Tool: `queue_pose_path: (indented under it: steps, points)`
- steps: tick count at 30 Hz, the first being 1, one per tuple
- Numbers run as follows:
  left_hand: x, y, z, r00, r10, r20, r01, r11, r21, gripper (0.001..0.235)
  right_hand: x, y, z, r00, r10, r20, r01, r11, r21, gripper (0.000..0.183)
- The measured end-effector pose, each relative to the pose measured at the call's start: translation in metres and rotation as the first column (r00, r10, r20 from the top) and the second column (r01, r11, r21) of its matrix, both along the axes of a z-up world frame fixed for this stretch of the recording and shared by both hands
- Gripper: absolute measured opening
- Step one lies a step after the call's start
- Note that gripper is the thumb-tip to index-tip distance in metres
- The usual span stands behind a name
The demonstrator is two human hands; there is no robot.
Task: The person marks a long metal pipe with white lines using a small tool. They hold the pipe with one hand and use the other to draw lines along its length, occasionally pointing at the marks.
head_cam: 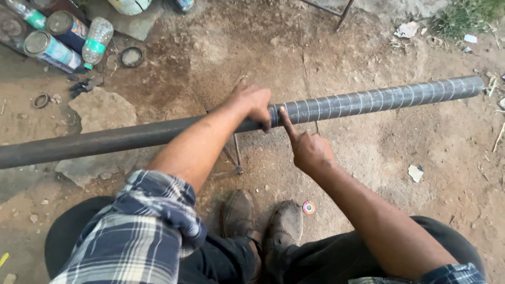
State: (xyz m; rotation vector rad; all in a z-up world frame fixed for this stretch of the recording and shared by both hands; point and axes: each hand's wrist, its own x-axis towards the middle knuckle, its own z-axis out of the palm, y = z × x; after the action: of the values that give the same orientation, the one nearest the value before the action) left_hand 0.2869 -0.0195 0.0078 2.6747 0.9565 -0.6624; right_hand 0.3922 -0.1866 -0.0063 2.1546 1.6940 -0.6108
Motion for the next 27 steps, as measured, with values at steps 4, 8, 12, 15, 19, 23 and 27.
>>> queue_pose_path:
  steps: [4, 8, 12, 15, 19, 23, 27]
  points:
    - [-0.006, -0.028, -0.021, 0.999, -0.035, 0.038, 0.021, 0.944, 0.328, 0.081, 0.0, -0.001, -0.005, 1.0, 0.007, -0.014, -0.006, 0.998, 0.056, 0.117]
    - [-0.006, -0.043, -0.044, 0.998, -0.045, 0.053, 0.009, 0.845, 0.534, 0.063, -0.002, -0.002, -0.01, 1.0, 0.013, -0.016, -0.012, 0.998, 0.063, 0.117]
    - [-0.001, -0.037, -0.044, 1.0, -0.021, 0.012, 0.013, 0.887, 0.462, 0.048, -0.005, -0.001, -0.009, 1.0, -0.013, -0.013, 0.014, 0.998, 0.062, 0.117]
    - [0.001, -0.032, -0.036, 0.997, 0.071, 0.015, -0.072, 0.947, 0.314, 0.056, -0.005, -0.001, -0.009, 0.999, -0.029, -0.019, 0.03, 0.998, 0.054, 0.116]
    - [0.0, -0.028, -0.029, 0.993, 0.119, -0.006, -0.115, 0.969, 0.219, 0.058, -0.003, -0.002, -0.013, 1.0, -0.019, -0.004, 0.019, 0.998, 0.053, 0.115]
    - [0.0, -0.022, -0.019, 0.987, 0.157, -0.007, -0.156, 0.983, 0.097, 0.07, -0.002, -0.002, -0.015, 1.0, -0.012, -0.014, 0.013, 0.998, 0.062, 0.114]
    - [0.003, -0.006, -0.008, 0.966, 0.234, -0.109, -0.245, 0.964, -0.103, 0.072, -0.003, 0.001, -0.016, 1.0, -0.015, 0.003, 0.015, 0.994, 0.112, 0.116]
